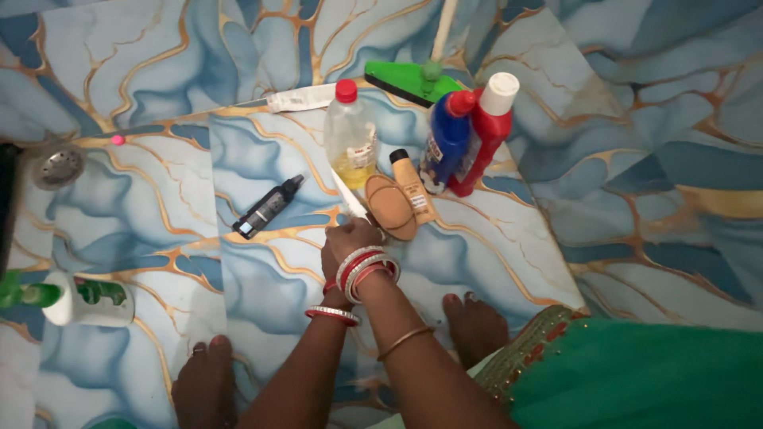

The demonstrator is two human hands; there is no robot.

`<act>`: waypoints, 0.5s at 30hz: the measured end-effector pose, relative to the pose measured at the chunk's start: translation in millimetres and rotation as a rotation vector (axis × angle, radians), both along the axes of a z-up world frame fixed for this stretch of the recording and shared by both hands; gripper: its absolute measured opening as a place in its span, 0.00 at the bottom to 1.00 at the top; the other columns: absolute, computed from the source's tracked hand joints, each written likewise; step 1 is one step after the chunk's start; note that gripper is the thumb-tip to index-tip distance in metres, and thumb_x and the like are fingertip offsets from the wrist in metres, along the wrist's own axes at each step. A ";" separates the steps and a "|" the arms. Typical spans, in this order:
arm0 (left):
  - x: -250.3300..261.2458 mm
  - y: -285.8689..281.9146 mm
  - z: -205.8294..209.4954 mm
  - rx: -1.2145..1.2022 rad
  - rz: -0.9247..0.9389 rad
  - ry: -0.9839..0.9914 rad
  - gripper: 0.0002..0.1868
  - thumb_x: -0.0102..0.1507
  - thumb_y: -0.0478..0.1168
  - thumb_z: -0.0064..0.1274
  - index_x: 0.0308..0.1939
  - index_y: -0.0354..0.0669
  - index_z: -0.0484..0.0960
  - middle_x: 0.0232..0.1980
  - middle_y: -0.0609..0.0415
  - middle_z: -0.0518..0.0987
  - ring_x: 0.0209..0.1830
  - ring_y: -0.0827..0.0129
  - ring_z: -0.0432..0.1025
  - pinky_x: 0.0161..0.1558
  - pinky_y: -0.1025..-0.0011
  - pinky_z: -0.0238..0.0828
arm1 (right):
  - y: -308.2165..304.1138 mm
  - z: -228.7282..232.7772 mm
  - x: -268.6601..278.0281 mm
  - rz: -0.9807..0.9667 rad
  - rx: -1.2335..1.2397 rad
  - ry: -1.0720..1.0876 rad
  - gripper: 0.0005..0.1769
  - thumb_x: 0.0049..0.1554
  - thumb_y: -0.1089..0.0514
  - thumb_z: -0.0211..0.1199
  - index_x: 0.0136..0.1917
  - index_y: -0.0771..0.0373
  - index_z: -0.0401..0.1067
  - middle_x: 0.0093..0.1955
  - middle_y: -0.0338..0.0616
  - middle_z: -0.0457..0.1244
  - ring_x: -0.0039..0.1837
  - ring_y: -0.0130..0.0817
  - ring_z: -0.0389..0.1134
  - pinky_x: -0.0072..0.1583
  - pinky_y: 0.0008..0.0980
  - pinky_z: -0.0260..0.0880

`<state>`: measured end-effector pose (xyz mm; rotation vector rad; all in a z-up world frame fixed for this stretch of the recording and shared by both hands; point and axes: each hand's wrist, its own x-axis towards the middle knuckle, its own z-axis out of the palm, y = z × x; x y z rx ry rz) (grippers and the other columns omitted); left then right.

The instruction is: The person picks up and rearranges various bottles of cleaning liquid, tubes of cream, and small containers on the floor, occasionally unscrewing a cap or moving a green mop head.

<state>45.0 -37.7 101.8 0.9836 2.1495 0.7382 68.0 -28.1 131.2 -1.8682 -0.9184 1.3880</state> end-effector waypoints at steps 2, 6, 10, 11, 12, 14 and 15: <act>-12.0 -3.5 6.5 0.148 -0.110 0.043 0.28 0.57 0.57 0.56 0.44 0.32 0.82 0.41 0.37 0.84 0.46 0.42 0.78 0.47 0.53 0.75 | -0.8 3.1 -5.8 0.000 -0.002 -0.019 0.34 0.49 0.44 0.70 0.62 0.66 0.72 0.63 0.60 0.66 0.64 0.50 0.69 0.65 0.44 0.68; -10.6 0.7 27.2 0.148 0.074 0.117 0.18 0.57 0.51 0.55 0.36 0.41 0.90 0.37 0.38 0.83 0.44 0.43 0.79 0.52 0.54 0.74 | -0.6 10.8 -19.0 0.010 0.015 -0.067 0.33 0.49 0.44 0.70 0.62 0.66 0.73 0.63 0.60 0.66 0.64 0.50 0.69 0.65 0.44 0.69; -64.6 6.3 3.3 0.637 0.073 0.142 0.14 0.51 0.45 0.62 0.37 0.41 0.85 0.37 0.38 0.83 0.39 0.49 0.80 0.46 0.57 0.76 | 1.8 11.2 -31.6 0.057 0.072 -0.134 0.33 0.48 0.45 0.70 0.62 0.66 0.73 0.62 0.60 0.66 0.64 0.50 0.70 0.65 0.45 0.70; -80.6 11.5 -4.8 0.677 0.147 0.260 0.13 0.54 0.41 0.60 0.43 0.47 0.86 0.47 0.39 0.82 0.51 0.49 0.76 0.56 0.56 0.72 | 1.8 8.1 -35.5 0.082 0.086 -0.183 0.33 0.48 0.45 0.70 0.61 0.66 0.73 0.62 0.60 0.66 0.64 0.50 0.70 0.65 0.45 0.70; -95.6 15.5 -10.2 0.717 0.223 0.382 0.16 0.57 0.37 0.57 0.49 0.52 0.88 0.57 0.40 0.80 0.63 0.49 0.72 0.65 0.55 0.69 | 5.1 5.2 -39.9 0.103 0.105 -0.235 0.37 0.46 0.43 0.73 0.65 0.63 0.72 0.66 0.60 0.63 0.66 0.53 0.66 0.67 0.45 0.66; -141.8 11.3 -10.0 0.632 0.277 0.604 0.29 0.55 0.39 0.66 0.61 0.54 0.79 0.78 0.38 0.62 0.78 0.40 0.54 0.69 0.43 0.49 | 3.3 -0.9 -52.5 0.161 0.190 -0.252 0.37 0.46 0.42 0.72 0.63 0.64 0.73 0.64 0.58 0.66 0.66 0.50 0.68 0.68 0.43 0.66; -167.0 16.4 -4.8 0.530 0.355 0.636 0.35 0.52 0.41 0.71 0.62 0.54 0.76 0.80 0.38 0.54 0.79 0.38 0.49 0.71 0.41 0.44 | 2.0 -1.7 -57.4 0.190 0.233 -0.259 0.36 0.47 0.42 0.72 0.63 0.64 0.73 0.63 0.57 0.68 0.66 0.48 0.69 0.68 0.41 0.66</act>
